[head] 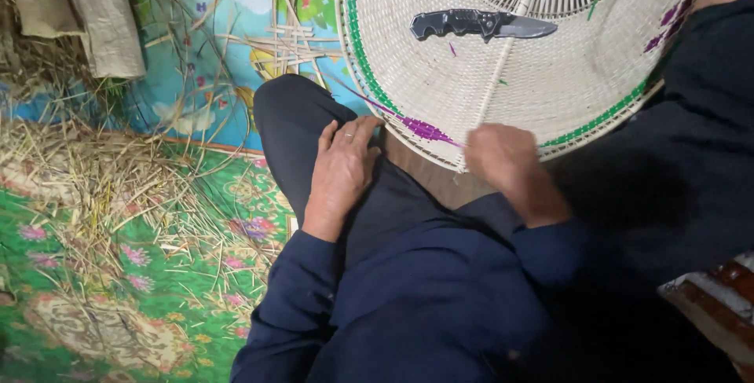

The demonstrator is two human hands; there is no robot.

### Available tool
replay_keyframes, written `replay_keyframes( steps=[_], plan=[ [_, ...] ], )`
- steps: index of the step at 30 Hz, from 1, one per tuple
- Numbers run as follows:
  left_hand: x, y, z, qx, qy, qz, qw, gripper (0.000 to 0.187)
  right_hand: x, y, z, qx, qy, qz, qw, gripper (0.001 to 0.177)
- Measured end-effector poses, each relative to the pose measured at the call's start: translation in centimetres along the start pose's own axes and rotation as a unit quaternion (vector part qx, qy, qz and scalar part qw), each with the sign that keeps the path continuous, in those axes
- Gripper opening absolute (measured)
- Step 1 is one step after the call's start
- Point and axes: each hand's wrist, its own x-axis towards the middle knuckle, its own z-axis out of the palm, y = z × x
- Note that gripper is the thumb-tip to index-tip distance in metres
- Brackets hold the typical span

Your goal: Weaving decorative purple fibers into a large circular straw mat.

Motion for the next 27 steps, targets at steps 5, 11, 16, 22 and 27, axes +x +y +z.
replay_keyframes(
  steps=[5, 11, 16, 22, 27],
  plan=[
    [0.1, 0.2, 0.2, -0.026, 0.0, -0.021, 0.999, 0.042, 2.1, -0.2, -0.8, -0.059, -0.333, 0.28, 0.898, 0.018],
    [0.8, 0.5, -0.2, -0.067, -0.015, -0.046, 0.997, 0.038, 4.4, -0.6, 2.1, -0.042, -0.421, 0.469, 0.775, 0.031],
    [0.9, 0.1, 0.2, -0.102, -0.016, -0.056, 0.993, 0.031, -0.3, 1.3, 2.8, -0.16, -0.473, 0.429, 0.753, 0.028],
    [1.3, -0.2, 0.8, -0.056, -0.051, -0.048, 0.996, 0.013, 4.7, -0.3, 1.2, -0.062, -0.48, 0.468, 0.739, 0.036],
    [1.5, -0.4, 1.0, -0.039, -0.066, -0.061, 0.995, 0.013, 3.5, 0.2, 2.0, -0.078, -0.412, 0.48, 0.77, 0.03]
  ],
)
